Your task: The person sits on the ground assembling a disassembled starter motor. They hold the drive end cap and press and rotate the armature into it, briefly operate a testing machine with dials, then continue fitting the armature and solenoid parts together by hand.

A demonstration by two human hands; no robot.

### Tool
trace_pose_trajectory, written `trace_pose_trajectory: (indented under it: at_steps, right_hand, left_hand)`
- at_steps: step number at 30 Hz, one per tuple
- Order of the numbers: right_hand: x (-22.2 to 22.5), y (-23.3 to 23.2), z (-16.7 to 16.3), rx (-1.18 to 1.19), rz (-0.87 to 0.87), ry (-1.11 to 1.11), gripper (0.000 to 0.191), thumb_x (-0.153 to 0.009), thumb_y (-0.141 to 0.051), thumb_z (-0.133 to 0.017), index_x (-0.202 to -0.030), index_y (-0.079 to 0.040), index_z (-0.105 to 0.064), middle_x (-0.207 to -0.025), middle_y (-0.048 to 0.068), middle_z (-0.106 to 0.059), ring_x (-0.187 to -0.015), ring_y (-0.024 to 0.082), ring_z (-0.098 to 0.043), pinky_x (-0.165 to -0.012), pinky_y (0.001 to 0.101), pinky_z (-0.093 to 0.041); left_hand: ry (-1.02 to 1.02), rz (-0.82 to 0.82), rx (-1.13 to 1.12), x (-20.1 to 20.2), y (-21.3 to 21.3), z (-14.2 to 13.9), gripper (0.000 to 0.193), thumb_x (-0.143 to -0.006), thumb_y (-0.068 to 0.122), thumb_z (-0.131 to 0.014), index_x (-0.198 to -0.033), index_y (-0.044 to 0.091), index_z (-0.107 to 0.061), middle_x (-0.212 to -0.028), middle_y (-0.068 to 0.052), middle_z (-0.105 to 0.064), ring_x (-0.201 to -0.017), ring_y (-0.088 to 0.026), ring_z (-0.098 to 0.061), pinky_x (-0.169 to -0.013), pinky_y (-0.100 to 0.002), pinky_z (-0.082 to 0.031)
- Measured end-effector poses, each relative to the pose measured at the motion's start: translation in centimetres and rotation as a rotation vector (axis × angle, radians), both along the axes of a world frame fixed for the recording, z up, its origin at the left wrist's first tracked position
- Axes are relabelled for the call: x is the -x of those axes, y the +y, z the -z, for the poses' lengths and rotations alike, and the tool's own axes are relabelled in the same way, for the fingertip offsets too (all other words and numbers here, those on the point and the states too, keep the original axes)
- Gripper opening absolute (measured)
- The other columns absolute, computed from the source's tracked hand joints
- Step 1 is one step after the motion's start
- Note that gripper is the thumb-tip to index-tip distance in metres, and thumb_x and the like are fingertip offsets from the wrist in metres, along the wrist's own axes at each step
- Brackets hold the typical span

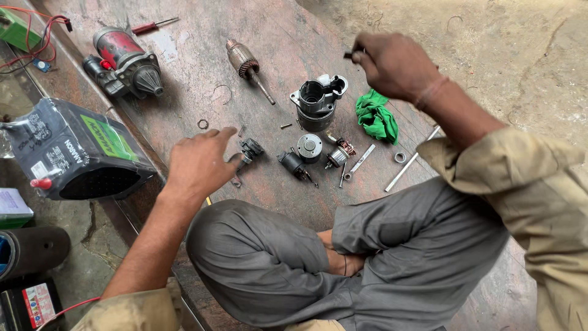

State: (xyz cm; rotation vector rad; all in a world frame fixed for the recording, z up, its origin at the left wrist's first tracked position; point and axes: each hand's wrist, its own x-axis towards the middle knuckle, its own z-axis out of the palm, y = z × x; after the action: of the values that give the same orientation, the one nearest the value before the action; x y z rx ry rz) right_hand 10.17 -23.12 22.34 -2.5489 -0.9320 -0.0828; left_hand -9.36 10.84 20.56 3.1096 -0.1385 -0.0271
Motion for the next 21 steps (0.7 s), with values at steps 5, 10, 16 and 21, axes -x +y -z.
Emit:
trace_pose_trajectory:
  at_steps: [5,10,16,21]
  right_hand:
    - [6.5,-1.6,5.6,-0.200,-0.021,0.206,0.020,-0.097,-0.019,-0.063,-0.109,-0.004,-0.070,-0.094,0.018,-0.070,-0.085,0.035,-0.068,-0.077,0.0445,-0.053]
    - [8.4,1.0,12.3,-0.318,0.064,0.261,0.020,-0.097,-0.019,-0.066,-0.110,-0.006,-0.074,-0.095,0.014,-0.071,-0.089,0.030,-0.067,-0.079,0.0402,-0.052]
    - [8.3,2.3,15.9,-0.252,0.081,0.354,0.018,-0.093,-0.019,-0.069,-0.107,-0.009,-0.076,-0.087,0.009,-0.068,-0.078,0.026,-0.063,-0.073,0.0378,-0.047]
    - [8.0,2.3,17.2,-0.166,0.111,0.239,0.014,-0.088,-0.019,-0.074,-0.100,-0.015,-0.078,-0.078,0.003,-0.063,-0.076,0.020,-0.059,-0.079,0.0396,-0.033]
  left_hand:
    - [0.297,0.231,0.070,-3.9,-3.3,5.5,0.070,-0.076,0.041,-0.078,-0.140,0.022,-0.056,-0.123,-0.010,-0.068,-0.112,-0.034,-0.066,-0.100,-0.051,-0.048]
    - [0.211,0.203,0.344,-5.7,-8.2,13.2,0.099,-0.066,0.037,-0.088,-0.149,0.014,-0.041,-0.141,-0.014,-0.055,-0.126,-0.037,-0.058,-0.101,-0.050,-0.049]
    - [0.299,0.069,0.691,-7.8,-10.1,18.0,0.117,-0.055,0.035,-0.097,-0.151,0.010,-0.034,-0.147,-0.018,-0.049,-0.128,-0.041,-0.054,-0.101,-0.050,-0.048]
    - [0.332,0.011,0.924,-8.1,-11.3,20.0,0.098,-0.055,0.037,-0.099,-0.134,0.009,-0.048,-0.132,-0.017,-0.060,-0.124,-0.039,-0.059,-0.100,-0.048,-0.050]
